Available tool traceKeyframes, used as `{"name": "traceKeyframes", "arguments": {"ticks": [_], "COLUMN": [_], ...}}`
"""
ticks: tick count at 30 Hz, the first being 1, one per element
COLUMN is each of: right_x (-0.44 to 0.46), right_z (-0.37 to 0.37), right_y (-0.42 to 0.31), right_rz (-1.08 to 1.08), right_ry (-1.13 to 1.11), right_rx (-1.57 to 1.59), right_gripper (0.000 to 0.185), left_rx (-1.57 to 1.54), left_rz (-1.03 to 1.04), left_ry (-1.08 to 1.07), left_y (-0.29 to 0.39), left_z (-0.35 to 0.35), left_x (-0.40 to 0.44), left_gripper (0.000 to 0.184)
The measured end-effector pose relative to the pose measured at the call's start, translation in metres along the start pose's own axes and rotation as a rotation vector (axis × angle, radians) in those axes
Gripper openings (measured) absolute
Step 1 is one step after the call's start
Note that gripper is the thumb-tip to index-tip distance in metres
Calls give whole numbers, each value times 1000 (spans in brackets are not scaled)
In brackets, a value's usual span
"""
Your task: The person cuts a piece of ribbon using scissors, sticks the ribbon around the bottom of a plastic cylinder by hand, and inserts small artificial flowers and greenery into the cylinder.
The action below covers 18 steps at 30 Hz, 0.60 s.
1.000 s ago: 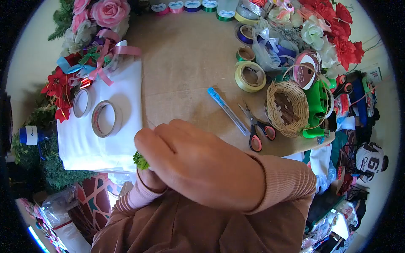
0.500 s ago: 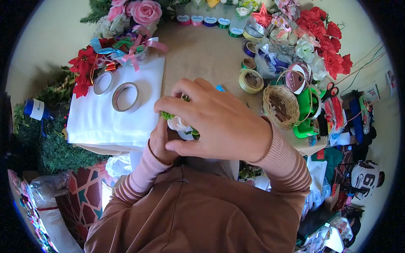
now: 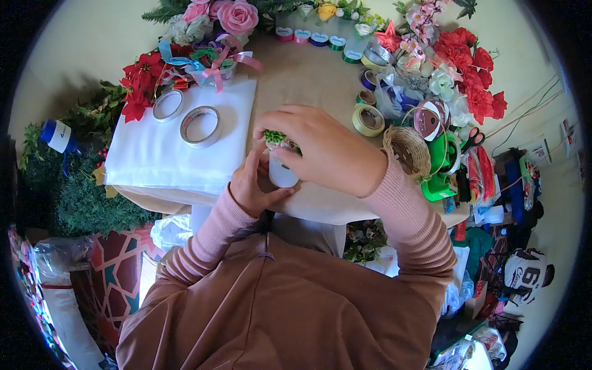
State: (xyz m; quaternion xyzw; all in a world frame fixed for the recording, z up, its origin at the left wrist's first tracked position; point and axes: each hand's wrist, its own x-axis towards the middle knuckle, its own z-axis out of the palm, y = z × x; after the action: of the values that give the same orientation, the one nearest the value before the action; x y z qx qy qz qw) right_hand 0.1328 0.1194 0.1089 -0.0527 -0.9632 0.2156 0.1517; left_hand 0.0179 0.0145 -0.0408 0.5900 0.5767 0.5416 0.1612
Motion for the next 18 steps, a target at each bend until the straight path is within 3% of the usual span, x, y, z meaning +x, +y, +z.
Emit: {"name": "traceKeyframes", "arguments": {"ticks": [7,12,18], "right_x": [4,1,-4], "right_z": [-5,-3,1], "right_y": [4,5,10], "right_rz": [-63,-67,-86], "right_ry": [-109,-108,-93], "right_rx": [12,53,82], "right_gripper": [15,14,18], "left_rx": [35,-8,16], "left_rz": [-26,-43,-59], "left_ry": [-6,-13,-6], "left_y": [3,2,5], "left_z": [-1,-1,-1], "left_x": [1,2,3], "left_gripper": [86,66,65]}}
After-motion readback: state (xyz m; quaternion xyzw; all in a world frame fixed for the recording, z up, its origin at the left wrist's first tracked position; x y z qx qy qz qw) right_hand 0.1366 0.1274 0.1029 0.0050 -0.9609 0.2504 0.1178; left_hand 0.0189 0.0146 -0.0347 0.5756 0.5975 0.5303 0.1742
